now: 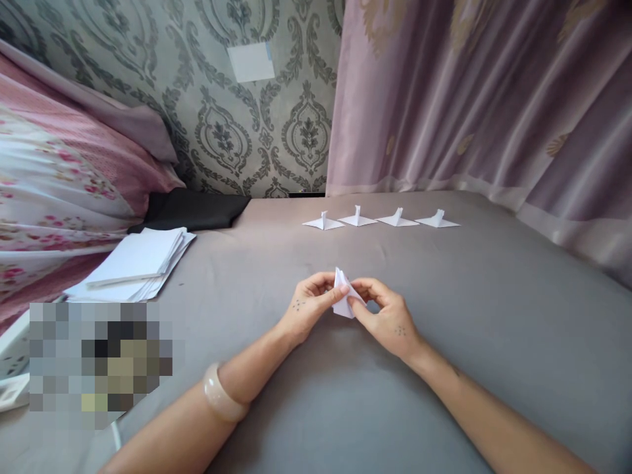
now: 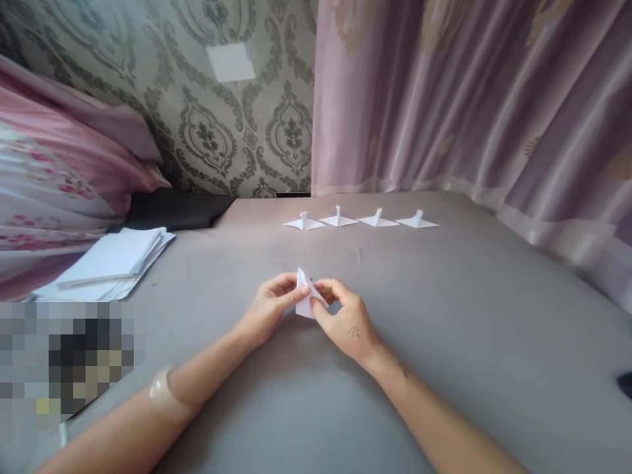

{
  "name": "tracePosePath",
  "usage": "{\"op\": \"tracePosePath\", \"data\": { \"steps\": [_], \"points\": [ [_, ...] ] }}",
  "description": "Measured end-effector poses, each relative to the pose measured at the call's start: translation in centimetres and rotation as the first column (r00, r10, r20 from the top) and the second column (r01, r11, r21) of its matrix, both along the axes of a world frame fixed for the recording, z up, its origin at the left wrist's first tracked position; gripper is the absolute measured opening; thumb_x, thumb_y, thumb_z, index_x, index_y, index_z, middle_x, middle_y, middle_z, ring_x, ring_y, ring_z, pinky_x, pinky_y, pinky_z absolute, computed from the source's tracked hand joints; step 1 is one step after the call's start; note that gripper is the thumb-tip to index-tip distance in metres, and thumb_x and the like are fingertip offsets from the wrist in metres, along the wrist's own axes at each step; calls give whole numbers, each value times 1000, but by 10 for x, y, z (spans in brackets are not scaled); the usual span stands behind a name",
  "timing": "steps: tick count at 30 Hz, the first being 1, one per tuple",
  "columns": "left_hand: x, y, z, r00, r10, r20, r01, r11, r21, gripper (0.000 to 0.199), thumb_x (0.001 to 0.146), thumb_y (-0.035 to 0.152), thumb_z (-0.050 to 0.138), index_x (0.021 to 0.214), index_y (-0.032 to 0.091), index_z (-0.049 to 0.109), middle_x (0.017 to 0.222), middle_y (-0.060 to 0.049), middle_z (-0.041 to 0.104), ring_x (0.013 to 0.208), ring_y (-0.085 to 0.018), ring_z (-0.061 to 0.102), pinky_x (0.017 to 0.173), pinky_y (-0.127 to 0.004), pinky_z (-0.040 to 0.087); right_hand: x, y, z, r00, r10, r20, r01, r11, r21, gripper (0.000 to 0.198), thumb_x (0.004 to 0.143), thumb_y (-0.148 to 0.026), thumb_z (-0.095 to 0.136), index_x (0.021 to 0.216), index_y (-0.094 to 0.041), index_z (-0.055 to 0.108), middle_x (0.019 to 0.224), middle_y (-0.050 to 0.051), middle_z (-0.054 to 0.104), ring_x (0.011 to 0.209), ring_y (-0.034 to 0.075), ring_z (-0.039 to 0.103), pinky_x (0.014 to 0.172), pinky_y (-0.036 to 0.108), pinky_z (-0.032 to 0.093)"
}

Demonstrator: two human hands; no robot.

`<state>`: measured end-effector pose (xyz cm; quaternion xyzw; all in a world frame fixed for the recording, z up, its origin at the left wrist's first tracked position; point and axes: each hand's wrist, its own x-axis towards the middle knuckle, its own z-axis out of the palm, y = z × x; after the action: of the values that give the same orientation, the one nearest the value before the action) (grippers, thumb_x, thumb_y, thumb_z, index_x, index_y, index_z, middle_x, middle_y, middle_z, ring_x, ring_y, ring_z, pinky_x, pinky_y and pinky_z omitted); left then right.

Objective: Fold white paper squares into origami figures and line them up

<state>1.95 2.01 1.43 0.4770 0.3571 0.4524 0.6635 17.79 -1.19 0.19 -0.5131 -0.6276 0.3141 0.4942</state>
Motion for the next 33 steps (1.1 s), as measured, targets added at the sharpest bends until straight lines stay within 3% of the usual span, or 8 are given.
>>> {"op": "tracePosePath", "data": {
  "steps": [7, 12, 14, 19, 23, 26, 30, 33],
  "points": [
    [0, 0, 1, 999, 40, 4, -40, 998, -58, 24, 68, 34, 82, 77, 14, 72, 74, -2, 71, 70, -12, 61, 71, -25, 46, -1, 0, -2, 1000, 12, 14, -11, 998, -59, 13, 81, -25, 63, 93, -23, 65, 82, -1, 68, 76, 14, 62, 76, 28, 50],
    [-3, 4, 1, 997, 61, 39, -54, 987, -153, 23, 65, 32, 83, 70, 13, 72, 67, -3, 69, 64, -12, 61, 67, -25, 46, -2, 2, 0, 980, 67, -187, -108, 970, -220, 22, 78, -33, 70, 95, -21, 64, 83, 1, 70, 78, 15, 64, 77, 30, 50],
    [-5, 6, 0, 996, 69, 50, -57, 978, -200, 25, 63, 33, 84, 68, 12, 70, 65, -2, 68, 60, -12, 61, 63, -25, 45, 1, 3, 2, 945, 119, -304, -220, 920, -325, 27, 77, -38, 71, 96, -20, 67, 88, 3, 71, 80, 15, 64, 75, 30, 51],
    [-7, 11, -1, 998, 63, 23, -55, 963, -263, 31, 59, 34, 86, 68, 11, 69, 65, -4, 67, 58, -13, 62, 58, -25, 45, 11, 4, 7, 836, 188, -515, -468, 734, -493, 32, 80, -49, 68, 88, -18, 74, 84, 3, 70, 74, 11, 61, 68, 24, 51],
    [-7, 13, -4, 1000, 28, 3, -26, 947, -321, 33, 59, 34, 87, 72, 9, 69, 65, -4, 67, 58, -13, 63, 58, -24, 48, 12, 7, 9, 838, 123, -531, -469, 660, -588, 30, 72, -46, 77, 76, -16, 74, 66, 1, 66, 61, 7, 57, 58, 20, 47],
    [-9, 15, -7, 1000, -15, -2, 13, 935, -354, 36, 65, 40, 83, 77, 9, 69, 69, -6, 69, 60, -13, 65, 59, -23, 51, 10, 8, 9, 865, 2, -502, -372, 675, -637, 33, 63, -45, 83, 70, -15, 72, 59, 0, 62, 54, 6, 53, 49, 18, 42],
    [-12, 19, -7, 993, -100, -66, 66, 918, -391, 48, 75, 56, 71, 81, 8, 69, 71, -10, 71, 59, -15, 67, 51, -22, 52, 11, 9, 10, 880, -123, -459, -230, 735, -638, 38, 56, -46, 86, 68, -14, 72, 57, 0, 61, 53, 6, 52, 48, 18, 42],
    [-13, 18, -6, 974, -192, -124, 133, 917, -377, 52, 74, 59, 70, 84, 8, 69, 74, -13, 73, 64, -18, 71, 49, -21, 53, 11, 10, 9, 916, -165, -365, -109, 774, -624, 38, 56, -48, 85, 68, -14, 72, 57, 1, 62, 53, 8, 53, 48, 19, 42]
  ]
}}
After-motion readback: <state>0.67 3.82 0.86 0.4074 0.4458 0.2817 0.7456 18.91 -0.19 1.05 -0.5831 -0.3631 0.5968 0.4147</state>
